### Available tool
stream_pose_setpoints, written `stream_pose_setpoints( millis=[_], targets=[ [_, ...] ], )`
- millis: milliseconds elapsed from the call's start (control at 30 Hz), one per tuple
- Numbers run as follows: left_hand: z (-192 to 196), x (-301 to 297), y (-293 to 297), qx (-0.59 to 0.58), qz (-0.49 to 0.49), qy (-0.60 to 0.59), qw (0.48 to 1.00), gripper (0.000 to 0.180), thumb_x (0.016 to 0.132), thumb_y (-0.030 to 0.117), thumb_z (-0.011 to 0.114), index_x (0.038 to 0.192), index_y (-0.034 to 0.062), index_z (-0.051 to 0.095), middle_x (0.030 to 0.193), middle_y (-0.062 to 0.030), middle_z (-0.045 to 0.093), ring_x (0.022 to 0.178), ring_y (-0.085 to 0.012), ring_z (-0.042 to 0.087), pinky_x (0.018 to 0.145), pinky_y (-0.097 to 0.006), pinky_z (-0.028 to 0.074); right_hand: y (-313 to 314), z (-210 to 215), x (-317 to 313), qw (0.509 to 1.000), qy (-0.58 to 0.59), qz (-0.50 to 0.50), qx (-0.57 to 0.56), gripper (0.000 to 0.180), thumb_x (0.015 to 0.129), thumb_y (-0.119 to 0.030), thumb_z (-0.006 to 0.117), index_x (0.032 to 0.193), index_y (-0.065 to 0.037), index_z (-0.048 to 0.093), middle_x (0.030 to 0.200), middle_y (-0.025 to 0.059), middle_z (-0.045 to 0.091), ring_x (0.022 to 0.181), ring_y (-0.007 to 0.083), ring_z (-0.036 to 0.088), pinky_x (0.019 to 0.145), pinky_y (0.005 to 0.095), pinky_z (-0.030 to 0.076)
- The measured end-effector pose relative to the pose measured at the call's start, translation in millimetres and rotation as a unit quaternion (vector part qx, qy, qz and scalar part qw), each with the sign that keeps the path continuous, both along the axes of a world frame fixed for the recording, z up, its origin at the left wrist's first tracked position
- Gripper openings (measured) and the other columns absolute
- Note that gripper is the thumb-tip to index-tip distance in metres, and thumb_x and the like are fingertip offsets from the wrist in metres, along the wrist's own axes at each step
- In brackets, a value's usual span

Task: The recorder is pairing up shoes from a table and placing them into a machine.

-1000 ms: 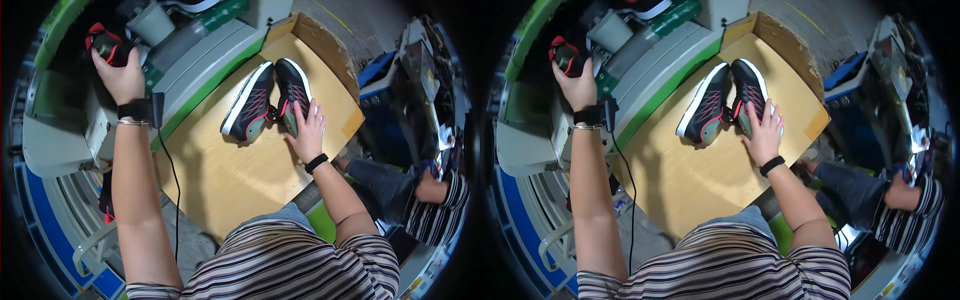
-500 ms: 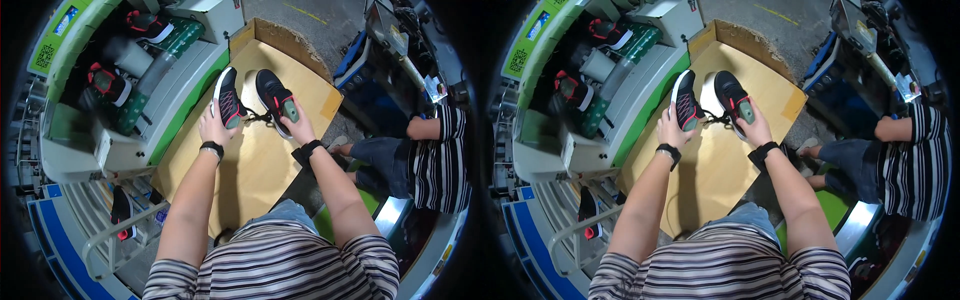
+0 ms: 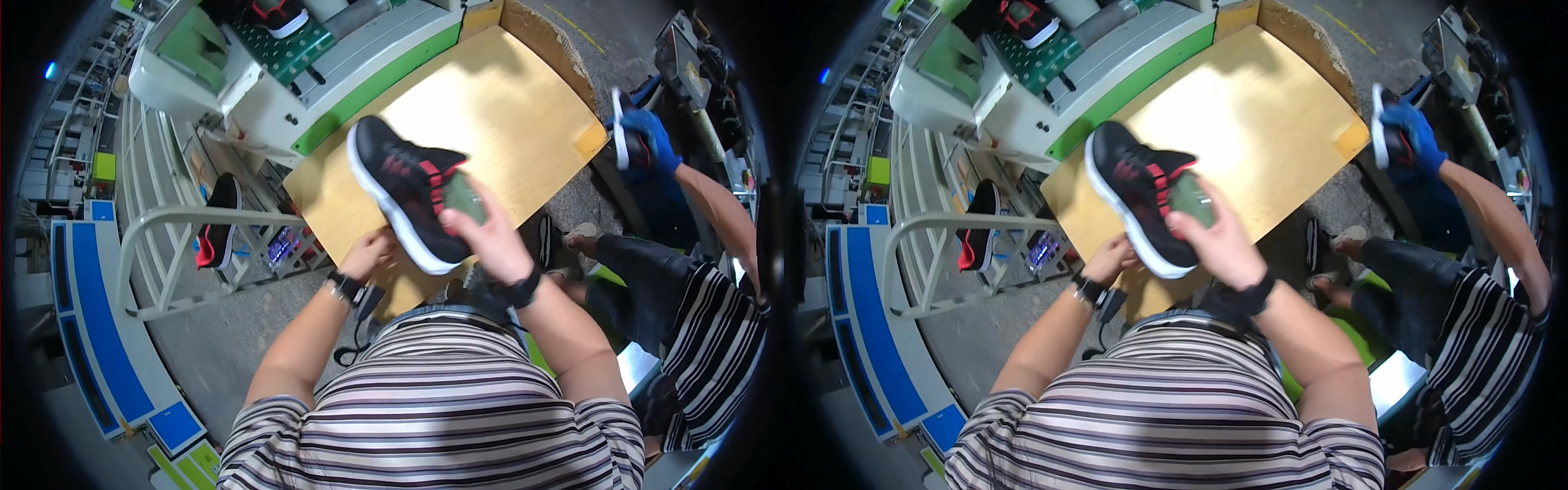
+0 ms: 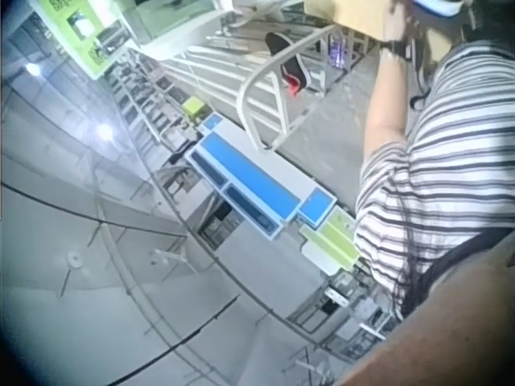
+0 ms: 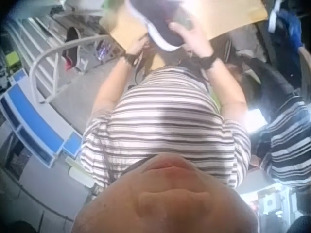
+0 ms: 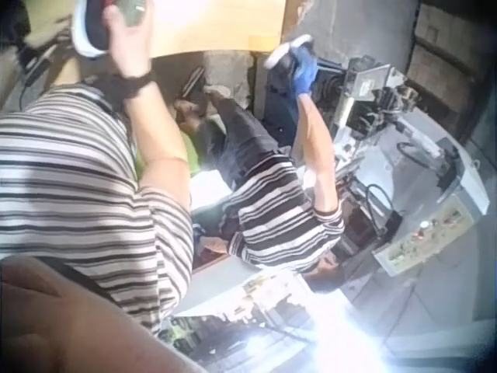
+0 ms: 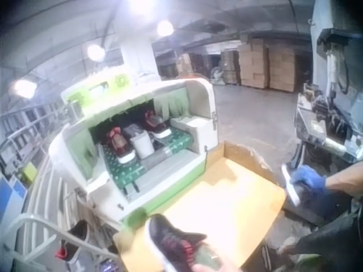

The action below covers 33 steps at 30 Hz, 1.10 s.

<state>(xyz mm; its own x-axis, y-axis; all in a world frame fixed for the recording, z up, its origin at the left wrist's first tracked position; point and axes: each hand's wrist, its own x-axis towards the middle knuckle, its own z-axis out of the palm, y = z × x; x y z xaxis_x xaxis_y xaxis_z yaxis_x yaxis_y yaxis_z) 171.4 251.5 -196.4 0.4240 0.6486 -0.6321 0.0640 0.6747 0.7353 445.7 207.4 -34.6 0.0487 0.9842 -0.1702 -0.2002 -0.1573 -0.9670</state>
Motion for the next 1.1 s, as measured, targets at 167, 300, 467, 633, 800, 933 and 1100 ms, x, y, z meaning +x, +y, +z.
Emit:
stream_pose_setpoints(
  millis=[167, 300, 467, 633, 800, 933, 1100],
  targets=[
    [99.4, -6.5, -58.7, 0.115, 0.229, -0.248, 0.934, 0.066, 0.103, 0.047, 0.043, 0.156, 0.0220, 0.013, 0.151, -0.0101, 0.037, 0.134, -0.0238, 0.043, 0.107, -0.040, 0.037, -36.7, -75.9, -113.9, 0.936, -0.279, 0.142, 0.164, 0.070, 0.092, -0.018, 0.063, 0.149, 0.003, 0.026, 0.147, 0.0268, 0.038, 0.137, 0.0363, 0.040, 0.111, 0.0372, 0.036],
    [13.7, -49.7, -104.8, 0.016, 0.102, 0.081, 0.991, 0.045, 0.095, 0.046, 0.063, 0.113, 0.0049, 0.065, 0.101, -0.0025, 0.068, 0.094, -0.0151, 0.063, 0.087, -0.028, 0.048, -39.9, -60.9, -122.5, 0.817, -0.335, 0.466, 0.047, 0.025, 0.090, -0.018, 0.061, 0.107, 0.001, 0.066, 0.100, 0.0225, 0.067, 0.093, 0.0376, 0.065, 0.084, 0.0443, 0.051],
    [7.4, -63.8, -110.0, 0.218, 0.194, 0.029, 0.956, 0.063, 0.090, 0.026, 0.074, 0.138, 0.0044, 0.039, 0.124, -0.0070, 0.057, 0.108, -0.0157, 0.056, 0.098, -0.029, 0.044, 61.4, -62.5, -92.9, 0.851, -0.438, 0.234, 0.169, 0.039, 0.086, -0.029, 0.068, 0.116, -0.004, 0.065, 0.113, 0.0242, 0.062, 0.102, 0.0404, 0.062, 0.091, 0.0434, 0.050],
    [31.6, -78.9, -98.7, 0.193, 0.250, 0.059, 0.947, 0.037, 0.091, 0.016, 0.072, 0.122, 0.0010, 0.060, 0.103, -0.0014, 0.063, 0.092, -0.0098, 0.059, 0.083, -0.025, 0.049, 119.0, -106.1, -91.7, 0.741, -0.545, 0.381, 0.091, 0.045, 0.086, -0.032, 0.073, 0.124, -0.010, 0.063, 0.118, 0.0186, 0.062, 0.106, 0.0322, 0.062, 0.094, 0.0405, 0.049],
    [62.0, -71.6, -132.5, 0.363, 0.168, 0.290, 0.870, 0.025, 0.086, 0.009, 0.074, 0.110, 0.0036, 0.067, 0.098, -0.0012, 0.066, 0.084, -0.0075, 0.061, 0.073, -0.022, 0.048, 81.2, -93.2, -70.6, 0.942, -0.155, 0.290, 0.070, 0.026, 0.090, -0.002, 0.066, 0.115, 0.000, 0.060, 0.092, 0.0037, 0.066, 0.083, 0.0101, 0.061, 0.076, 0.0242, 0.051],
    [55.7, -56.9, -152.3, 0.578, 0.055, 0.295, 0.759, 0.049, 0.074, -0.011, 0.060, 0.120, 0.0050, 0.062, 0.112, -0.0134, 0.063, 0.095, -0.0343, 0.059, 0.091, -0.041, 0.051, -5.4, -103.4, -54.1, 0.864, -0.337, 0.238, 0.289, 0.016, 0.085, 0.005, 0.066, 0.100, -0.001, 0.066, 0.095, 0.0098, 0.065, 0.091, 0.0234, 0.065, 0.080, 0.0334, 0.053],
    [61.3, -50.6, -133.2, 0.541, -0.016, 0.395, 0.742, 0.050, 0.075, -0.011, 0.056, 0.122, 0.0053, 0.062, 0.118, -0.0143, 0.053, 0.108, -0.0344, 0.051, 0.096, -0.042, 0.044, -5.1, -109.6, -67.4, 0.780, -0.461, 0.191, 0.378, 0.019, 0.079, 0.002, 0.066, 0.097, -0.003, 0.065, 0.095, 0.0131, 0.060, 0.090, 0.0324, 0.061, 0.079, 0.0393, 0.051]
  ],
)
